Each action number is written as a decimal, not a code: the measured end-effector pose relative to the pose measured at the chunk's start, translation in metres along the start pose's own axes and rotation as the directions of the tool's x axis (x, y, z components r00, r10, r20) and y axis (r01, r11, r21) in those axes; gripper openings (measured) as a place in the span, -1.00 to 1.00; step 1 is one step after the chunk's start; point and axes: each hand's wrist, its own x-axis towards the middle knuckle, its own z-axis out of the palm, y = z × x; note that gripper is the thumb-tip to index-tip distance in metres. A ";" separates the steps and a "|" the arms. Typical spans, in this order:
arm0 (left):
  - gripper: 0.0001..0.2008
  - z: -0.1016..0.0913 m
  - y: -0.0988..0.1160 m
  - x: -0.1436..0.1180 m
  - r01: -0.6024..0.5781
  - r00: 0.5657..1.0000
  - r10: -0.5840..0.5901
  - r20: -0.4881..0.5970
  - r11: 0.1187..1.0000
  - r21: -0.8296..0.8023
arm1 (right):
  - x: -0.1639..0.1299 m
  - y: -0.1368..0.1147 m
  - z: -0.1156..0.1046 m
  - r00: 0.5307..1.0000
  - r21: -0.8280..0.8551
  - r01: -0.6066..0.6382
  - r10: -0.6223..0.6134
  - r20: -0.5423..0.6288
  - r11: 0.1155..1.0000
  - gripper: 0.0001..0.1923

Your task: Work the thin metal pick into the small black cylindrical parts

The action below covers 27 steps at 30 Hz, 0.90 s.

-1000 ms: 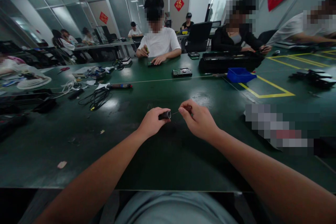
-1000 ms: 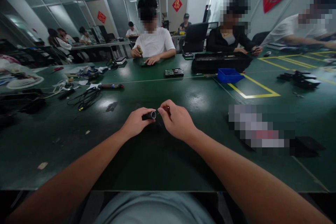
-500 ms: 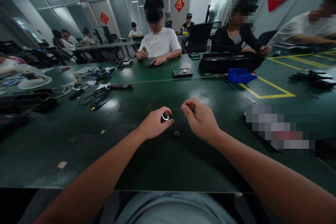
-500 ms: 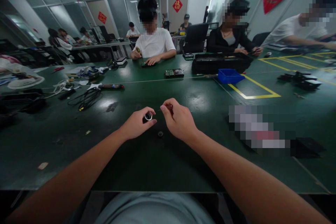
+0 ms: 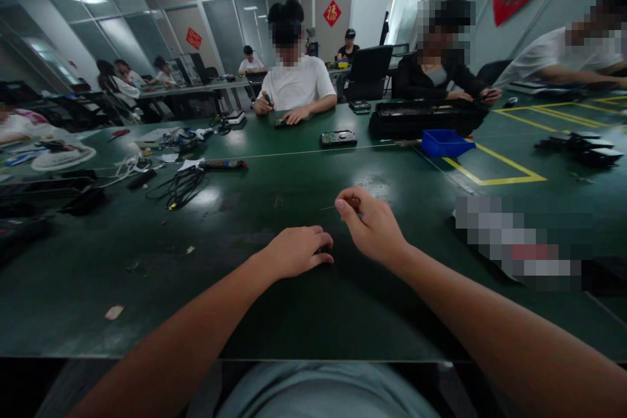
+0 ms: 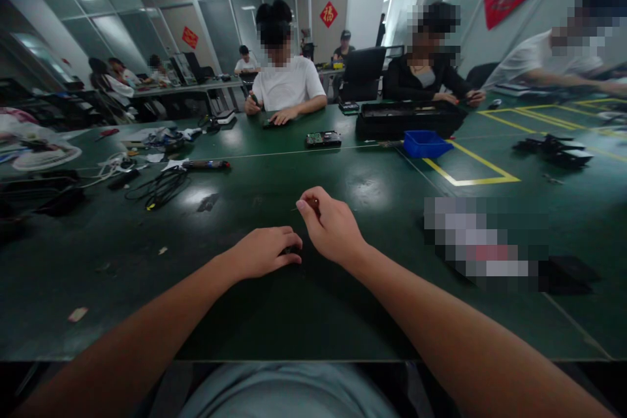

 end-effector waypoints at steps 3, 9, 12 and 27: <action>-0.73 -0.001 -0.001 0.000 0.011 1.000 -0.011 -0.011 1.000 -0.017 | 0.000 0.000 -0.001 1.000 0.002 -0.012 0.012 0.014 1.000 -0.83; -0.74 -0.003 -0.005 -0.002 0.023 0.999 -0.030 -0.044 0.987 -0.159 | 0.000 0.001 0.000 0.999 -0.003 -0.031 0.031 0.014 1.000 -0.82; -0.74 -0.006 -0.013 -0.001 0.002 0.998 -0.028 -0.060 0.922 -0.387 | 0.000 0.001 0.000 0.999 -0.007 -0.038 0.038 0.009 0.999 -0.81; -0.78 -0.034 -0.085 -0.011 -0.019 0.733 -0.665 -0.145 0.193 -0.981 | 0.000 0.001 -0.001 0.999 -0.004 -0.036 0.036 0.036 0.999 -0.79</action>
